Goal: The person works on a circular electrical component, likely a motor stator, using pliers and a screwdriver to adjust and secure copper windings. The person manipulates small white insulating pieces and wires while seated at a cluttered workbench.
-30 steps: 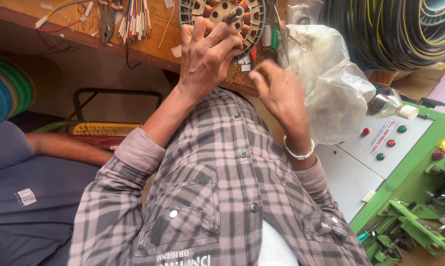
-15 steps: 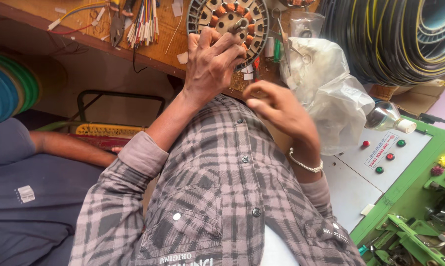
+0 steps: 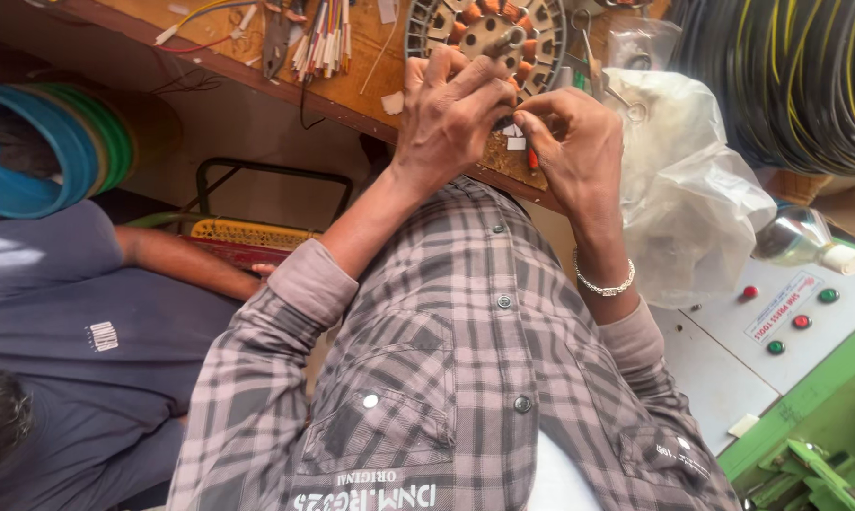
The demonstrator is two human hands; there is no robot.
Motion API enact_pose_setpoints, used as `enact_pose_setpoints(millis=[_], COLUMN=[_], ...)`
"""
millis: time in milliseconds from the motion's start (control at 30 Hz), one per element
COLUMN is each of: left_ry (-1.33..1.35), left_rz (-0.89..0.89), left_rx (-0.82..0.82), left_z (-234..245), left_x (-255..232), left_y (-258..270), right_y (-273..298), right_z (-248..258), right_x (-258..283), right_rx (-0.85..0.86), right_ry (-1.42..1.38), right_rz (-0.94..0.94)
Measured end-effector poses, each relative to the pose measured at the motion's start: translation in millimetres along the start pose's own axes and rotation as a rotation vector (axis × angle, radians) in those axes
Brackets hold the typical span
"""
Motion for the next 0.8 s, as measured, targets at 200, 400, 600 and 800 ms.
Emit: enact_pose_setpoints(millis=[200,400,600,800], left_ry=[0.009,0.010,0.055,0.077], left_rz=[0.019,0.029,0.054,0.249], left_rx=[0.006,0.003,0.016,-0.205], left_z=[3.9,3.8,0.7,17.2], left_x=[-1.8,-2.8,3.5,3.8], left_y=[0.6,4.0,3.5,30.3], right_y=[3.6,57.0,16.7,-39.1], right_z=[-15.6,39.6,72.0,24.5], right_x=[-40.1,-70.1,-35.2,-13.0], right_rx=[0.084,-0.126,-0.110,0.078], right_ry=[-0.217,-0.884,-0.702,-0.571], right_rz=[-0.244,-0.136,0.137,0.103])
Point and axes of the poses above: each hand's wrist, its own y-axis away from the middle knuckle, its own z-axis out of the back of the hand, x = y × z, the point moved 9 cm from there along -y, towards the middle knuckle, and after that the axes turned 9 degrees about x, right-handed, at the moved point
